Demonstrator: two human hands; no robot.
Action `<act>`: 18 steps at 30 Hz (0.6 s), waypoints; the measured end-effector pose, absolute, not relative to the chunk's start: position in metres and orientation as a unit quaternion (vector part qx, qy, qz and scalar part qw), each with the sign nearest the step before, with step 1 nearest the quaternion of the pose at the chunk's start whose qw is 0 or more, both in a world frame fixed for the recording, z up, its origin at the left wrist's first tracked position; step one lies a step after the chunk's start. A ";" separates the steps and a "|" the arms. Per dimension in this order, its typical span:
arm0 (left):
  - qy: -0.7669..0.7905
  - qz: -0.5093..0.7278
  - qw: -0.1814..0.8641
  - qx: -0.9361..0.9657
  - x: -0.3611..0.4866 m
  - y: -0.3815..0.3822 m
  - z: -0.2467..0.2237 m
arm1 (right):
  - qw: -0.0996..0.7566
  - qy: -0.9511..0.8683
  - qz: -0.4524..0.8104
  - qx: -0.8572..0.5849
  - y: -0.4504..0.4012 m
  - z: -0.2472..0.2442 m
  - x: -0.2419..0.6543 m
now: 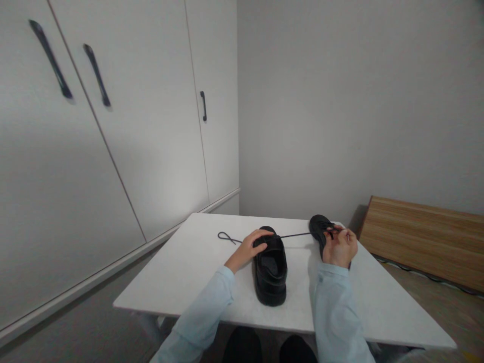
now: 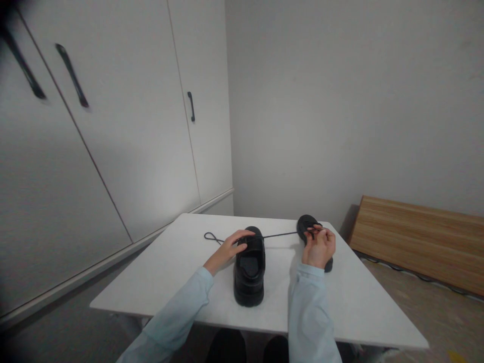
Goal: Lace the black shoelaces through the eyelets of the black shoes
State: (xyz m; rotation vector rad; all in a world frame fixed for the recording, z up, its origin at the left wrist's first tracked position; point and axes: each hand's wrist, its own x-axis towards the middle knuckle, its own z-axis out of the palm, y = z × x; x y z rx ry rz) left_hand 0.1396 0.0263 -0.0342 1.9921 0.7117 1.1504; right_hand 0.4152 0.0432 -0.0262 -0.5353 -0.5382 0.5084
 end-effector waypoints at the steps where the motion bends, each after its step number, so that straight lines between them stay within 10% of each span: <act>1: 0.272 0.446 0.350 0.778 0.141 0.027 -0.035 | 0.896 -0.273 0.247 -0.249 0.042 -0.025 0.414; 18: 0.316 0.418 0.208 0.826 0.156 0.029 -0.038 | 0.714 -0.510 0.226 -0.423 0.043 -0.027 0.394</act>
